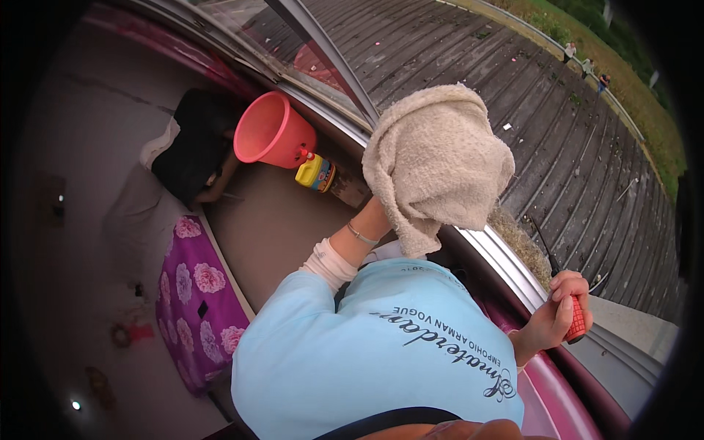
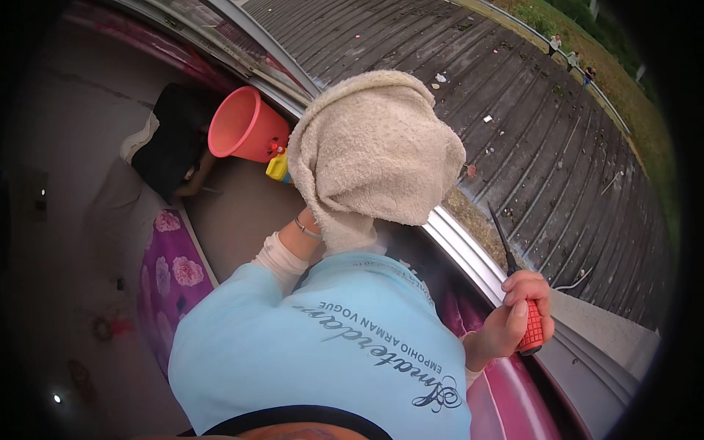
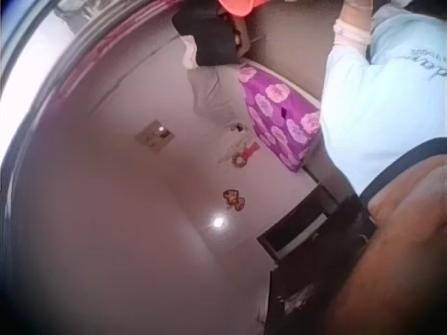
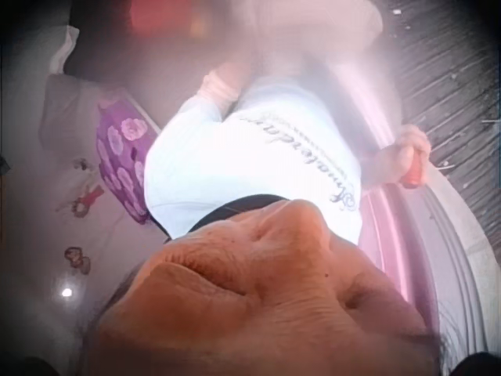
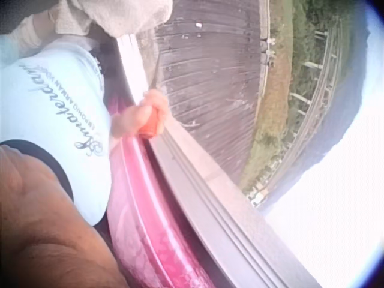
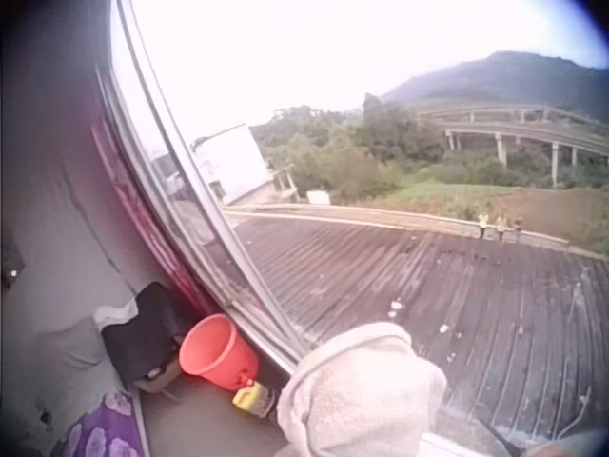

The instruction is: The person uses a cloth and a screwdriver to scrape and wipe debris from a window frame, then rinses the cloth in a pink bucket and wipes the floor. The person handles a cloth, screwdriver, and bucket while cleaning the frame and floor.

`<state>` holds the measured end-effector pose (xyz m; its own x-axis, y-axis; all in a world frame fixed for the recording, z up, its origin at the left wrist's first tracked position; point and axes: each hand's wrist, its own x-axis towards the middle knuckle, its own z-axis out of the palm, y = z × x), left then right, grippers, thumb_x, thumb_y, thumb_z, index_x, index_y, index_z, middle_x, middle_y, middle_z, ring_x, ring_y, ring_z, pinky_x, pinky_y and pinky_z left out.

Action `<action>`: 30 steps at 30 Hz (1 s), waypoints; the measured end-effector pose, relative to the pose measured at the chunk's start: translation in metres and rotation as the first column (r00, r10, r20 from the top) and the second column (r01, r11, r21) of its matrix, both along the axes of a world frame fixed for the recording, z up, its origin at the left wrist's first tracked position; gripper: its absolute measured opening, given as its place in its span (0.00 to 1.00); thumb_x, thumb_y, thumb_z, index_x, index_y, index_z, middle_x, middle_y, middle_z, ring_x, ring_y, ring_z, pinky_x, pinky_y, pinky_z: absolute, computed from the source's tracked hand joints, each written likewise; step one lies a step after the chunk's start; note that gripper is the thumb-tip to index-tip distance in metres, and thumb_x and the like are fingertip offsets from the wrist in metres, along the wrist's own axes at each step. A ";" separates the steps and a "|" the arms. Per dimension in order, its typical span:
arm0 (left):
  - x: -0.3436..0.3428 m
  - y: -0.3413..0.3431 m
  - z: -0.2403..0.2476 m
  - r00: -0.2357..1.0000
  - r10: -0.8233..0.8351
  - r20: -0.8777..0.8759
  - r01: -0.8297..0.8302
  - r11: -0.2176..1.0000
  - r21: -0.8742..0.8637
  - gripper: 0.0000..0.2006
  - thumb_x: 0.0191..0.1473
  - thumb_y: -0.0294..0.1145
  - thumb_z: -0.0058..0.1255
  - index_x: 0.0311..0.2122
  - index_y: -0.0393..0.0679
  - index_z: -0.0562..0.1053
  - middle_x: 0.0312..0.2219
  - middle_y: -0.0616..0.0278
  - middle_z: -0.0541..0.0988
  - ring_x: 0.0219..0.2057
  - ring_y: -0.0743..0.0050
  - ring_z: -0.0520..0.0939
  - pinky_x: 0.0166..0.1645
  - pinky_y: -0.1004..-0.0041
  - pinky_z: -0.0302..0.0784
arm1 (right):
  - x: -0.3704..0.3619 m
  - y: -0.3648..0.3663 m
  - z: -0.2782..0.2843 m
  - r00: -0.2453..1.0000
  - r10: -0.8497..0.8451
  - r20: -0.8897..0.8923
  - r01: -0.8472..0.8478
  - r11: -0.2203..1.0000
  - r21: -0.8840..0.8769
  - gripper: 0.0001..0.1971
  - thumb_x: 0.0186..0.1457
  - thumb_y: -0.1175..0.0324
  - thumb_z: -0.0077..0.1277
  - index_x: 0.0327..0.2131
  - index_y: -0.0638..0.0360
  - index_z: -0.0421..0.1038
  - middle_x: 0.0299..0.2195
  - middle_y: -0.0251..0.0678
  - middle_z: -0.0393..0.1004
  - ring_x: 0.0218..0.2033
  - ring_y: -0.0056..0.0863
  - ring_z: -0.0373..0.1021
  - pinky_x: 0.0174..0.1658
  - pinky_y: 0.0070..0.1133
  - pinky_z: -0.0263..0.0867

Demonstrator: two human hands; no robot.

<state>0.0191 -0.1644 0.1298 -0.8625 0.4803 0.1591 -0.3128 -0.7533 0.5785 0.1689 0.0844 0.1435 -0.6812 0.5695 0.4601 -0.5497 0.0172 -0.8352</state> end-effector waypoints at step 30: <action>-0.203 -0.289 -0.268 0.489 -0.684 -0.542 -0.870 -0.429 -0.244 0.27 0.55 0.56 0.39 0.54 0.51 0.70 0.55 0.55 0.70 0.58 0.50 0.66 0.61 0.47 0.58 | -0.077 -0.167 0.002 0.946 0.111 0.305 -0.126 0.992 0.029 0.10 0.48 0.71 0.49 0.20 0.68 0.64 0.20 0.40 0.64 0.25 0.29 0.62 0.31 0.20 0.59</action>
<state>-0.1838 -0.4536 -0.1385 -0.8498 0.4780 0.2221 0.4646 0.8783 -0.1124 0.0918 -0.0829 0.1450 -0.8539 0.4585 0.2463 -0.2718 0.0108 -0.9623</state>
